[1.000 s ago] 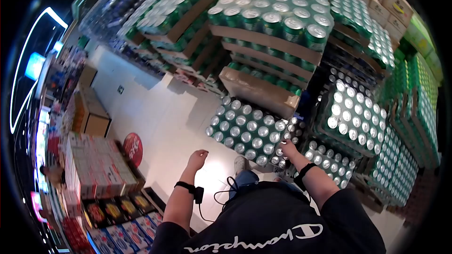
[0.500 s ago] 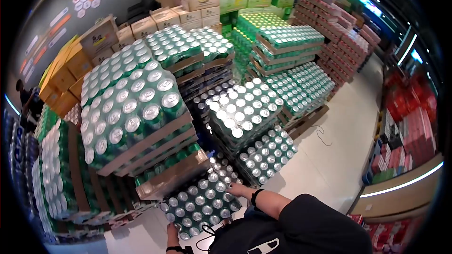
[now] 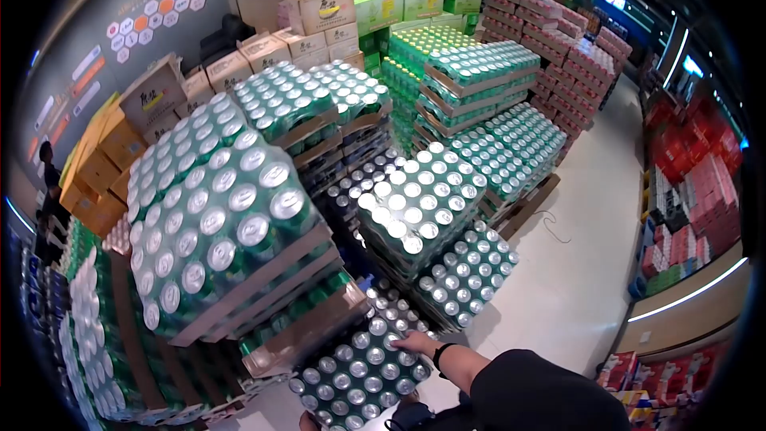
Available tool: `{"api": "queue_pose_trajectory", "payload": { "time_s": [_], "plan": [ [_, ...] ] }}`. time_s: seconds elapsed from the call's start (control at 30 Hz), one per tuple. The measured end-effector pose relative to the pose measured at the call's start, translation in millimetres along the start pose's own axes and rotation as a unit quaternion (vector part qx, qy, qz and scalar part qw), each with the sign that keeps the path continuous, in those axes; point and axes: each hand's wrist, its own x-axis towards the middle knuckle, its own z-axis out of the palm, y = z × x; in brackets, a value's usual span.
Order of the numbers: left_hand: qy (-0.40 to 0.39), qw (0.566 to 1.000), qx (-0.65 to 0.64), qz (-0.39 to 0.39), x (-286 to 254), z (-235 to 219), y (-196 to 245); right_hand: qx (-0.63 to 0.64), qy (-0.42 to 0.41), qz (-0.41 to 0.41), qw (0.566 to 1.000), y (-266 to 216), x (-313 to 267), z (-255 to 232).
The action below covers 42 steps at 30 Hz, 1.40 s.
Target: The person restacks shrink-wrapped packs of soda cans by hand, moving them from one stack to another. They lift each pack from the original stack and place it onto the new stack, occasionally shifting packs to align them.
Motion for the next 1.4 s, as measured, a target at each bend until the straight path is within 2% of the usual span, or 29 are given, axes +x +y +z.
{"api": "queue_pose_trajectory", "payload": {
  "time_s": [0.1, 0.17, 0.2, 0.3, 0.43, 0.47, 0.5, 0.53, 0.57, 0.6, 0.63, 0.67, 0.7, 0.73, 0.77, 0.8, 0.83, 0.87, 0.9, 0.93, 0.97, 1.0, 1.03, 1.13, 1.23, 1.27, 1.3, 1.33, 1.4],
  "plan": [
    [0.021, 0.998, 0.06, 0.006, -15.8, 23.9, 9.5, 0.054, -0.084, 0.016, 0.995, 15.6, 10.6, 2.9],
    [0.03, 0.994, 0.103, 0.01, -24.0, 35.5, 10.8, 0.014, -0.025, -0.011, 1.0, 25.9, 13.1, 4.8],
    [0.038, 0.991, 0.127, 0.013, -32.3, 42.0, 10.0, 0.032, -0.03, -0.026, 0.999, 21.0, -3.9, -14.3],
    [0.052, 0.973, 0.224, 0.028, -55.5, 61.9, 1.2, 0.056, -0.01, -0.083, 0.995, 52.8, -19.9, -50.9],
    [0.039, 0.915, 0.395, 0.071, -75.8, 99.5, -24.8, 0.169, 0.06, -0.064, 0.982, 107.6, -97.7, -153.8],
    [-0.018, 0.953, 0.295, 0.07, -137.3, 185.1, -24.8, 0.205, 0.081, -0.068, 0.973, 134.0, -110.0, -175.6],
    [-0.035, 0.938, 0.33, 0.103, -150.1, 217.9, -41.1, 0.237, 0.095, -0.078, 0.964, 160.1, -122.2, -199.6],
    [-0.064, 0.817, 0.551, 0.159, -125.8, 221.6, -56.4, 0.262, 0.103, -0.049, 0.958, 188.2, -132.6, -221.9],
    [-0.066, 0.644, 0.727, 0.231, -103.2, 227.0, -71.4, 0.287, 0.117, -0.019, 0.951, 218.5, -141.9, -247.3],
    [-0.083, 0.622, 0.725, 0.285, -161.9, 301.8, -80.0, 0.339, 0.155, -0.025, 0.928, 254.3, -150.6, -266.8],
    [-0.101, 0.753, 0.606, 0.236, -118.6, 310.7, -111.4, 0.393, 0.194, -0.028, 0.899, 287.5, -161.4, -285.2],
    [-0.099, 0.809, 0.566, 0.124, -183.5, 392.8, -114.7, 0.407, 0.222, -0.016, 0.886, 321.1, -175.0, -309.7],
    [-0.227, 0.513, 0.75, 0.351, -178.6, 425.5, -129.2, 0.421, 0.253, 0.002, 0.871, 343.9, -201.7, -334.5],
    [-0.204, 0.699, 0.645, 0.23, -178.0, 463.1, -157.0, 0.431, 0.289, 0.018, 0.855, 364.4, -230.4, -358.1],
    [-0.319, 0.713, 0.566, 0.262, -95.2, 466.6, -208.0, 0.439, 0.327, 0.036, 0.836, 378.5, -261.1, -383.2],
    [-0.238, 0.703, 0.654, 0.146, -179.3, 542.9, -202.9, 0.459, 0.363, 0.057, 0.809, 403.0, -281.3, -397.0],
    [-0.303, 0.587, 0.712, 0.239, -225.2, 593.6, -207.9, 0.478, 0.401, 0.078, 0.778, 427.3, -301.2, -408.7],
    [-0.297, 0.665, 0.667, 0.157, -205.6, 621.3, -242.7, 0.495, 0.43, 0.077, 0.751, 446.1, -323.0, -419.2],
    [-0.326, 0.636, 0.688, 0.127, -248.3, 665.5, -247.0, 0.508, 0.459, 0.084, 0.724, 464.4, -342.9, -428.8],
    [-0.395, 0.561, 0.693, 0.223, -229.1, 685.4, -279.9, 0.519, 0.485, 0.092, 0.698, 480.8, -361.5, -435.9],
    [-0.415, 0.535, 0.71, 0.195, -254.3, 721.7, -289.7, 0.53, 0.508, 0.101, 0.672, 493.1, -379.6, -439.0],
    [-0.472, 0.433, 0.721, 0.264, -254.9, 746.0, -309.7, 0.541, 0.531, 0.077, 0.648, 501.0, -395.3, -441.7],
    [-0.48, 0.479, 0.706, 0.207, -255.2, 770.2, -333.0, 0.559, 0.552, 0.078, 0.614, 501.3, -410.2, -447.7],
    [-0.498, 0.465, 0.717, 0.149, -280.0, 836.3, -376.6, 0.587, 0.612, 0.091, 0.523, 507.4, -432.7, -463.4],
    [-0.53, 0.422, 0.72, 0.148, -263.5, 883.1, -418.1, 0.556, 0.621, 0.098, 0.543, 517.6, -431.8, -478.2],
    [-0.538, 0.405, 0.722, 0.158, -252.2, 897.8, -430.0, 0.514, 0.615, 0.14, 0.582, 521.8, -426.2, -486.2],
    [-0.545, 0.389, 0.724, 0.168, -241.0, 914.6, -439.0, 0.539, 0.626, 0.154, 0.542, 532.1, -406.6, -489.8],
    [-0.529, 0.406, 0.729, 0.155, -231.6, 929.8, -443.2, 0.492, 0.634, 0.168, 0.572, 548.8, -383.3, -484.9],
    [-0.567, 0.298, 0.725, 0.255, -171.5, 954.0, -465.7, 0.391, 0.636, 0.201, 0.634, 595.3, -342.1, -468.3]
  ]
}}
